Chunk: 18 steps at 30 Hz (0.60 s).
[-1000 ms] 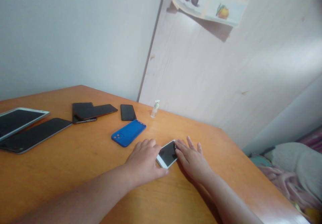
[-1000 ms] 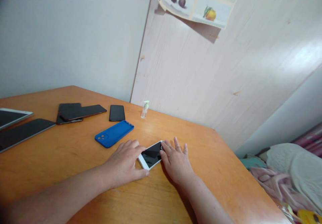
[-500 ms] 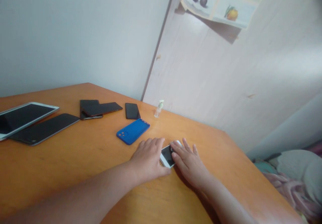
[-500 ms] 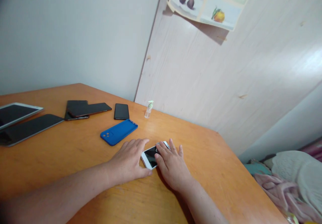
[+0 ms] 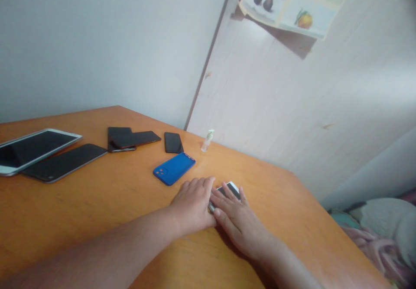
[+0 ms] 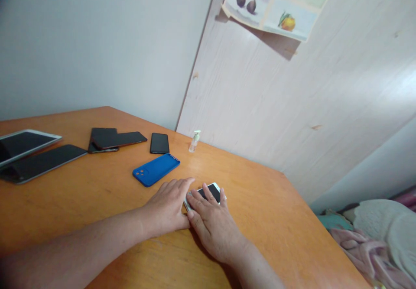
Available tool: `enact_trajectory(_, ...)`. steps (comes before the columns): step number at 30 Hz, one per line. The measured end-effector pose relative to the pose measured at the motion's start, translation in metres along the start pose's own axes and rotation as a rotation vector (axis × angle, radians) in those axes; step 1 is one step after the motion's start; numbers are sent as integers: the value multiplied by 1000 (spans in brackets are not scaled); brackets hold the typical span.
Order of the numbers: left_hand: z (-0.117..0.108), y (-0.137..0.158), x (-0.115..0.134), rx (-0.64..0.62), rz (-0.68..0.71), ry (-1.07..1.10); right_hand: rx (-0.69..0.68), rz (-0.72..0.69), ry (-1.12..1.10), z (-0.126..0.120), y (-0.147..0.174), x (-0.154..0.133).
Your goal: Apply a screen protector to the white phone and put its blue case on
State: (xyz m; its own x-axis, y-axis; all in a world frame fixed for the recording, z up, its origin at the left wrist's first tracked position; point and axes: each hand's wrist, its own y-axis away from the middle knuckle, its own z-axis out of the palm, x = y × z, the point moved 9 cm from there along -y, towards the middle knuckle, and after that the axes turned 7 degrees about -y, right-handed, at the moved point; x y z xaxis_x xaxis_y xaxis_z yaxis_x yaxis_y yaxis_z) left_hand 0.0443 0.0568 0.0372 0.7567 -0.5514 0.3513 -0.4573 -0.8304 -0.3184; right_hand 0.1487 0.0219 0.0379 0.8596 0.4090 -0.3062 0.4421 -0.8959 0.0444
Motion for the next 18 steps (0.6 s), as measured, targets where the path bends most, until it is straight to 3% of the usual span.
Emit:
enact_trajectory(2,-1,0,0,-6,-4,0,4,15,11,0,-1,2)
enact_trajectory(7,-2,-1,2,-50,-8,-5,132,294,113,-12,-1,54)
enact_trajectory(14,-2,0,2,-29,19,-12,-69,85,-24,-5,21,13)
enact_trajectory(18,-2,-1,2,-39,25,-25,-30,245,38,-15,31,36)
